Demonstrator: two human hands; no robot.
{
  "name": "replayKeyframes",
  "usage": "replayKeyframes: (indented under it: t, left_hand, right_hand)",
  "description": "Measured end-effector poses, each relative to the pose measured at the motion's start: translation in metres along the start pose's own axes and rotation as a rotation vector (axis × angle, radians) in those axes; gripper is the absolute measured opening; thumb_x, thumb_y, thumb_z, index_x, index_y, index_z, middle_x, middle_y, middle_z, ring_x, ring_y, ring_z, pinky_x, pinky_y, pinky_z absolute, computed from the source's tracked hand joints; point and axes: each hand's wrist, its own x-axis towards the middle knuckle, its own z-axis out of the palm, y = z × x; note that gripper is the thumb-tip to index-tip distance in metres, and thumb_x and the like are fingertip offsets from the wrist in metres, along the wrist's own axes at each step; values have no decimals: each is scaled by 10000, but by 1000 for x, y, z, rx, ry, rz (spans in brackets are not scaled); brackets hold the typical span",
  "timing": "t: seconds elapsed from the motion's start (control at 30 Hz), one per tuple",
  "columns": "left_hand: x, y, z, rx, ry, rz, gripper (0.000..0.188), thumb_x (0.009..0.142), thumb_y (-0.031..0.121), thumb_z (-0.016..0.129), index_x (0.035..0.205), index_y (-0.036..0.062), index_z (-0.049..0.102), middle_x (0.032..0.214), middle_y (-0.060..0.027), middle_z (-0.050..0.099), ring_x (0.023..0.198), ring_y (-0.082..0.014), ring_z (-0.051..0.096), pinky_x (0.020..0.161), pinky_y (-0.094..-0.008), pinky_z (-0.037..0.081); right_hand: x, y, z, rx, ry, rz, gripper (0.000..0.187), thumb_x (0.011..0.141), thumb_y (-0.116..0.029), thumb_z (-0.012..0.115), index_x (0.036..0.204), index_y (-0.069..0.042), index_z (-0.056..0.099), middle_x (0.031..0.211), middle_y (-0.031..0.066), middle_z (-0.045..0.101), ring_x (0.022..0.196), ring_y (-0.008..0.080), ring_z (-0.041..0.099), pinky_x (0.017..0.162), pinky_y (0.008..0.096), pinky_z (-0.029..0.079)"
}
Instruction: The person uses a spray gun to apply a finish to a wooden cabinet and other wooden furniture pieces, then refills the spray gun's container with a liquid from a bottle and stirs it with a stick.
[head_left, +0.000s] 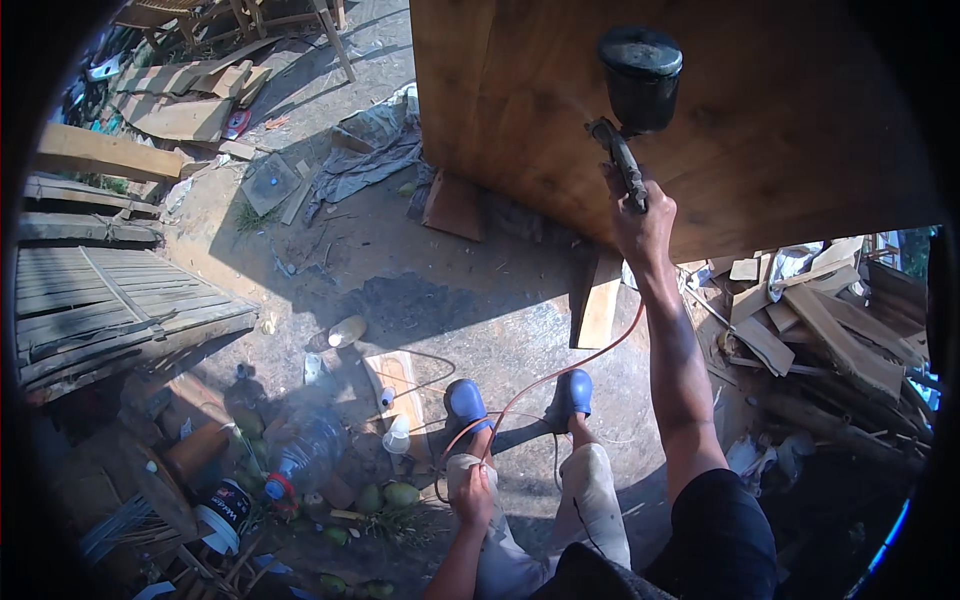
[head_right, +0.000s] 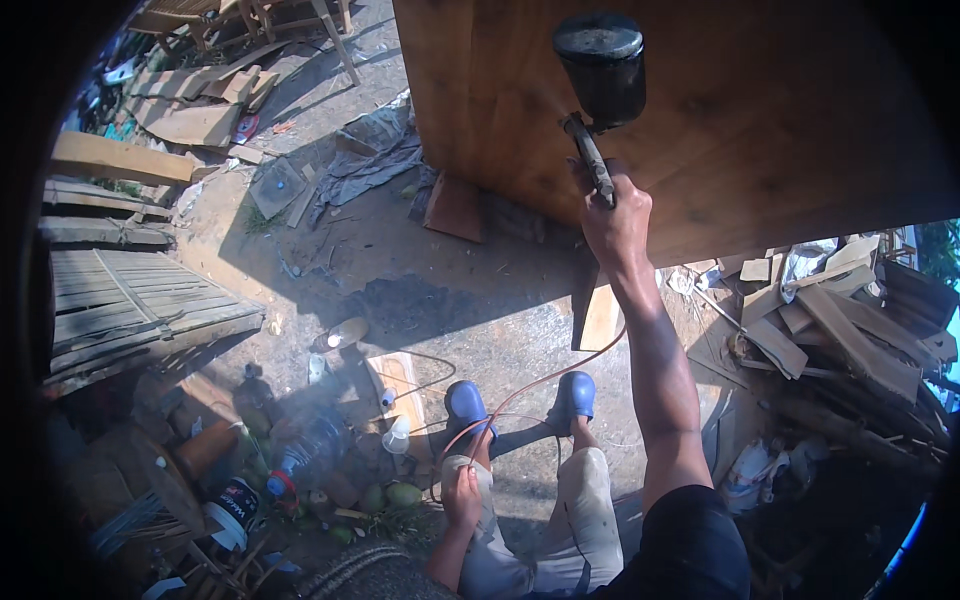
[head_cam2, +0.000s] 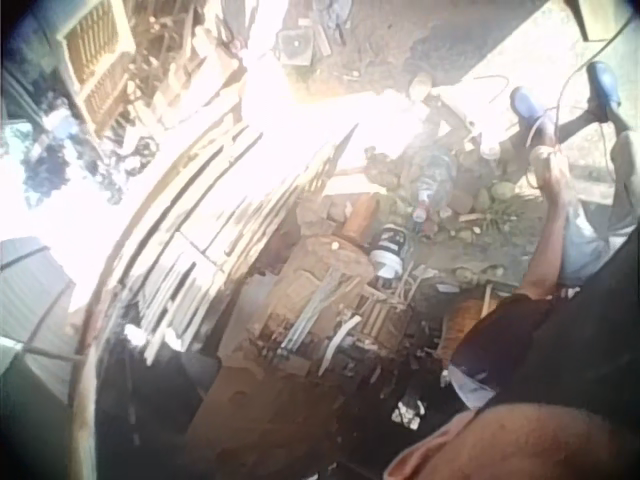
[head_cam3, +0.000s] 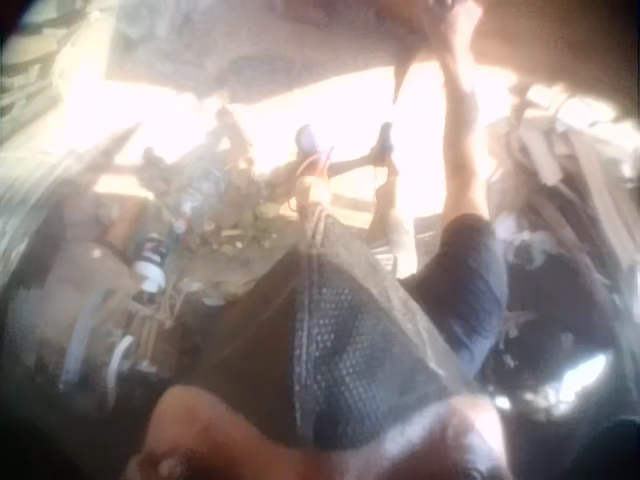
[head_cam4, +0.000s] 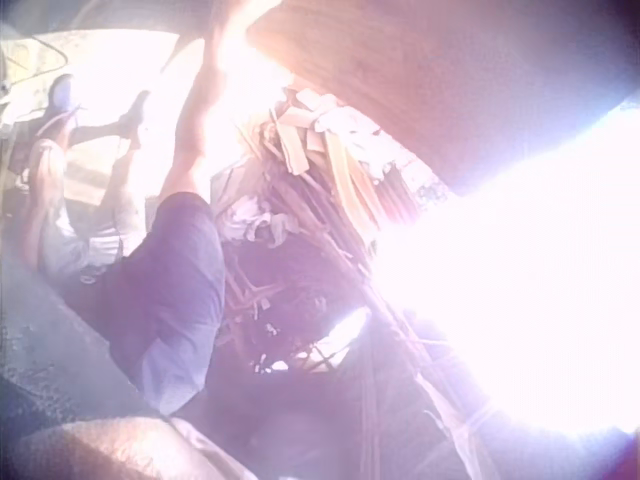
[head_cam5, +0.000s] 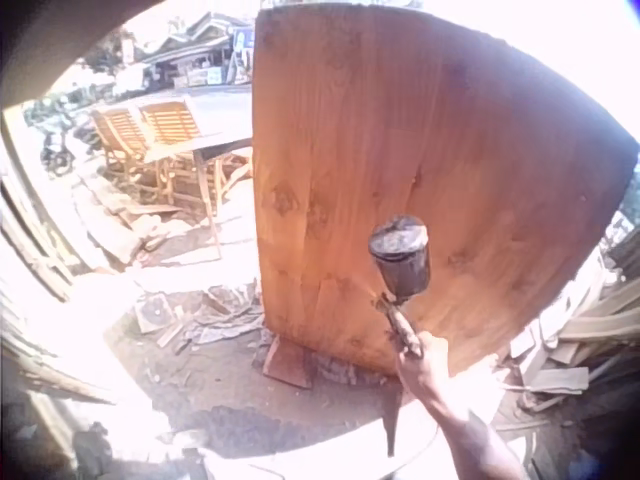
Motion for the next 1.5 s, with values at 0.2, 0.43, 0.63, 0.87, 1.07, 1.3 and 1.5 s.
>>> replayKeyframes:
  t: [0.2, 0.43, 0.63, 0.87, 1.07, 1.3, 1.5]
  left_hand:
    - [9, 3, -8, -10, -43, -2, 303, 1105, 352, 486, 1232, 132, 651, 1052, -235, 734, 885, -501, 703, 753, -609, 537]
    - [19, 3, -9, -34, 32, 90, 297, 1117, 345, 456, 1178, 116, 635, 1051, -209, 725, 877, -489, 694, 730, -600, 536]
    - [24, -2, 0, -98, 58, 137, 321, 1122, 375, 446, 1106, 108, 623, 1028, -214, 717, 850, -491, 684, 709, -611, 521]
    - [22, -1, -1, -96, 54, 152, 315, 1122, 385, 444, 1147, 125, 622, 1036, -205, 724, 880, -489, 684, 728, -606, 523]
    - [17, -4, 1, -29, 6, 139, 333, 1123, 385, 441, 1243, 142, 635, 1062, -194, 735, 915, -481, 695, 752, -600, 530]
    - [12, -3, 3, -24, -11, 137, 351, 1122, 368, 455, 1353, 170, 631, 1033, -202, 732, 903, -460, 707, 731, -589, 538]
    - [4, -4, 6, -12, -23, 112, 291, 1112, 337, 493, 1277, 154, 647, 1021, -209, 714, 884, -449, 704, 732, -574, 543]
  right_hand:
    - [45, -70, -90, 46, 141, -165, 288, 991, -324, 781, 987, -43, 720, 687, 164, 662, 568, 243, 598, 598, 377, 506]
    - [96, -159, -180, 52, 313, -230, 303, 998, -373, 769, 1060, -76, 769, 703, 124, 690, 604, 158, 614, 644, 349, 530]
    - [143, -199, -237, 10, 535, -447, 386, 1000, -467, 741, 1038, -84, 772, 711, 87, 699, 633, 168, 665, 648, 359, 532]
    - [125, -157, -235, -59, 481, -332, 391, 995, -461, 745, 976, -70, 734, 718, 137, 703, 648, 318, 701, 644, 406, 540]
    - [68, -89, -174, -10, 356, -245, 314, 1011, -350, 750, 965, -41, 709, 709, 169, 688, 623, 329, 683, 609, 414, 516]
    - [18, -29, -94, 1, 117, -44, 334, 995, -326, 760, 900, -24, 653, 733, 223, 686, 710, 444, 693, 617, 477, 509]
    - [-16, 40, -9, 1, 15, 24, 403, 998, -411, 736, 905, -28, 651, 770, 252, 690, 769, 491, 687, 638, 543, 506]
